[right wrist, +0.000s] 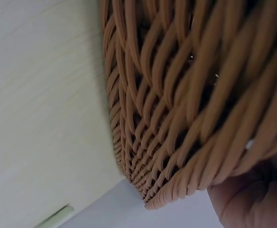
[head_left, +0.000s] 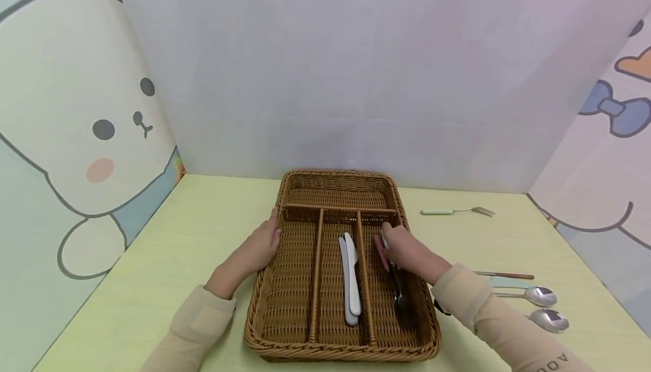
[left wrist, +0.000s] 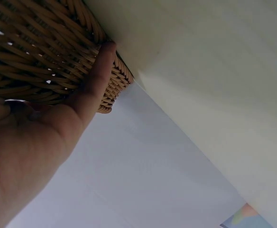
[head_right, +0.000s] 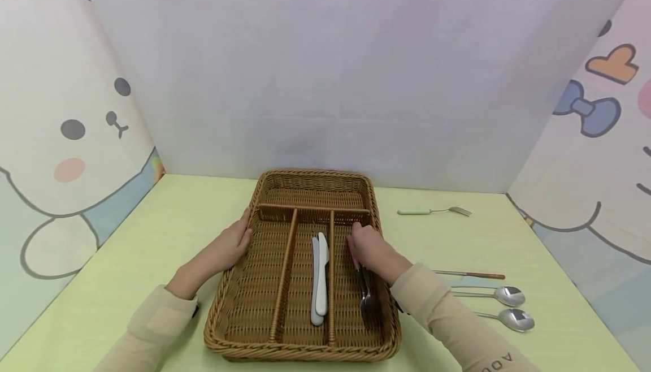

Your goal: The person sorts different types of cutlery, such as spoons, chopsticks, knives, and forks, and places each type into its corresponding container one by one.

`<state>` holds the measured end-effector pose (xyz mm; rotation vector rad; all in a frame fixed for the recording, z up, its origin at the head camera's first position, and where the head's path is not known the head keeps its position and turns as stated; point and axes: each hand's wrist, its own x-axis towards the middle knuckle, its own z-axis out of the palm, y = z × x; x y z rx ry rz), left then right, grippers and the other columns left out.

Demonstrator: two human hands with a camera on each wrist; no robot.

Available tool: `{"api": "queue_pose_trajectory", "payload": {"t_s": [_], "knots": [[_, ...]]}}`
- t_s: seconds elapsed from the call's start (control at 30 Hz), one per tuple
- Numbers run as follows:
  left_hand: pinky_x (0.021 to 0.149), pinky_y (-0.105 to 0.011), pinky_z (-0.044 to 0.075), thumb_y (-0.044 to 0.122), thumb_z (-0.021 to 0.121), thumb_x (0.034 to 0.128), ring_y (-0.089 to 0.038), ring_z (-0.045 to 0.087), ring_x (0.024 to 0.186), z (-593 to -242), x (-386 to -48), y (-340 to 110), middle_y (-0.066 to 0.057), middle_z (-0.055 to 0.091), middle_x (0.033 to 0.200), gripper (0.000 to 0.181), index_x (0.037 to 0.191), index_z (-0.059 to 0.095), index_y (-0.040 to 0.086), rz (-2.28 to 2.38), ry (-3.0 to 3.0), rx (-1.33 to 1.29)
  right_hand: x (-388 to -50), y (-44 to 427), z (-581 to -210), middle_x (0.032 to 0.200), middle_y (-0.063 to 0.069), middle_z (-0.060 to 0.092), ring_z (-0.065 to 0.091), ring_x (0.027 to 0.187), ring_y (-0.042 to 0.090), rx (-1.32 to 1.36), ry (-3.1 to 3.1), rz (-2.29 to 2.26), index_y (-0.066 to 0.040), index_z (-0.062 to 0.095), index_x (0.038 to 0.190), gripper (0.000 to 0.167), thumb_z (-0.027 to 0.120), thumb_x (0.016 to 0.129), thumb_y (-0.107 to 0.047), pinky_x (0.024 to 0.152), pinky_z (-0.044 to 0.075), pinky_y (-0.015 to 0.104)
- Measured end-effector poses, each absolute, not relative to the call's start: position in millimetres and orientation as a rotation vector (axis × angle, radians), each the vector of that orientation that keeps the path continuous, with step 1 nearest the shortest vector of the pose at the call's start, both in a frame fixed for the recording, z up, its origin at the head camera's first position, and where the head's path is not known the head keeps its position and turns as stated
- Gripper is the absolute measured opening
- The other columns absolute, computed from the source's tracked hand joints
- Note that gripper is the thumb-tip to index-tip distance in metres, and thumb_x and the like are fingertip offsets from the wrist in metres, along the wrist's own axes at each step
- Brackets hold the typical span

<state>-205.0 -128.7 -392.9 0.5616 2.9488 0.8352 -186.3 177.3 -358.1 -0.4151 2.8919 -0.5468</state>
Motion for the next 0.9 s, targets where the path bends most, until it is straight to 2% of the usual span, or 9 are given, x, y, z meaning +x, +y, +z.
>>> {"api": "queue_pose_trajectory", "payload": {"t_s": [0.1, 0.2, 0.37, 0.9], "knots": [[0.097, -0.052, 0.04, 0.013, 0.031, 0.0992, -0.044, 0.041, 0.123, -393, -204, -129, -0.036, 0.036, 0.134, 0.057, 0.143, 0.001, -0.01, 0.834, 2.949, 0.558, -186, 176, -360, 0.049, 0.004, 0.055, 0.046, 0.036, 0.014, -0.385, 2.899, -0.529, 0.01, 0.046, 0.112, 0.026, 0.052, 0.09, -0.003, 0.038, 0.04, 0.025], [0.096, -0.052, 0.04, 0.013, 0.031, 0.0992, -0.044, 0.041, 0.122, -393, -204, -129, -0.037, 0.036, 0.133, 0.057, 0.143, 0.002, -0.01, 0.831, 2.953, 0.554, -187, 174, -364, 0.048, 0.003, 0.053, 0.046, 0.038, 0.014, -0.388, 2.922, -0.499, 0.007, 0.05, 0.101, 0.015, 0.047, 0.094, -0.006, 0.04, 0.04, 0.025], [0.096, -0.052, 0.041, 0.013, 0.031, 0.0993, -0.045, 0.042, 0.121, -393, -204, -129, -0.037, 0.037, 0.132, 0.057, 0.143, 0.002, -0.011, 0.828, 2.957, 0.549, -189, 171, -368, 0.046, 0.0, 0.05, 0.045, 0.039, 0.013, -0.416, 2.962, -0.413, 0.002, 0.051, 0.088, 0.023, 0.038, 0.099, -0.014, 0.041, 0.039, 0.024], [0.096, -0.052, 0.04, 0.013, 0.031, 0.0991, -0.044, 0.043, 0.12, -394, -204, -129, -0.036, 0.038, 0.132, 0.057, 0.143, 0.003, -0.01, 0.836, 2.966, 0.549, -186, 171, -365, 0.047, -0.001, 0.049, 0.044, 0.038, 0.012, -0.47, 2.953, -0.409, -0.002, 0.051, 0.082, 0.026, 0.036, 0.099, -0.014, 0.039, 0.037, 0.024]]}}
